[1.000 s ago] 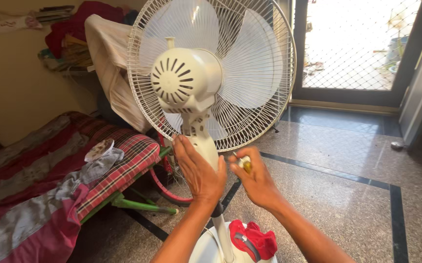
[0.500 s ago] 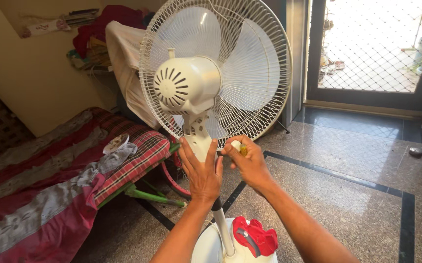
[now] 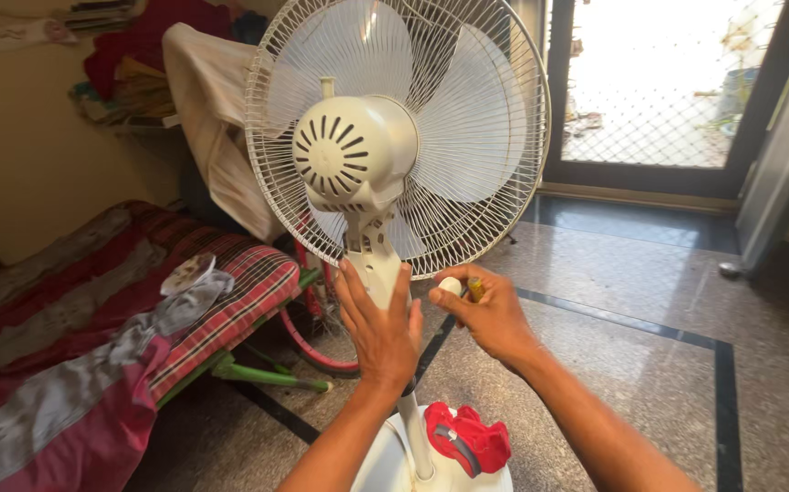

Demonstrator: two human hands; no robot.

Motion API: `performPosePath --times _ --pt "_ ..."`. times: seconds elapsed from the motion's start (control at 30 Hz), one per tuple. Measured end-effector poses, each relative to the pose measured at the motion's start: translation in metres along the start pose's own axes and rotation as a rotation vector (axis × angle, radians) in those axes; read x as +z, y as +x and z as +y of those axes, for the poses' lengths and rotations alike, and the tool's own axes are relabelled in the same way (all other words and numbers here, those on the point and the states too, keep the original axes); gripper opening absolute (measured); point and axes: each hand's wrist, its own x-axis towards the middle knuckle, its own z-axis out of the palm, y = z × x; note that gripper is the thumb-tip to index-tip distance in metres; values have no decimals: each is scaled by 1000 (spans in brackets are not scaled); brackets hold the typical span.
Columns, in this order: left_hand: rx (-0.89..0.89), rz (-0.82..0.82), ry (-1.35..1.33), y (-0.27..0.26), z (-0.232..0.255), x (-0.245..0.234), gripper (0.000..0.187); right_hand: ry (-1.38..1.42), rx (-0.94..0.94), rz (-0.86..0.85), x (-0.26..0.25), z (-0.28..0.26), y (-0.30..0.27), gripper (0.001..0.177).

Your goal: The person uses a screwdriver to remove screws from the front and rear grilles of a standing electric fan, then wipes the grilles with a cloth. The person reattaches the grilles and tightens the screws, completing the reassembly.

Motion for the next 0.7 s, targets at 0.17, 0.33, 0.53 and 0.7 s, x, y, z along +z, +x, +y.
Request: performPosePath --times 0.17,0.33,0.53,0.7 --pt "30 -76 -10 1 -10 3 85 18 -60 13 25 -3 5 35" --pt "33 -17 -25 -6 -21 13 86 47 -3 151 43 3 8 35" --pt "33 4 -78 -4 -29 21 88 -82 37 241 58 0 23 33" --pt "24 8 -161 -5 -35 25 90 -179 -33 262 66 -2 27 33"
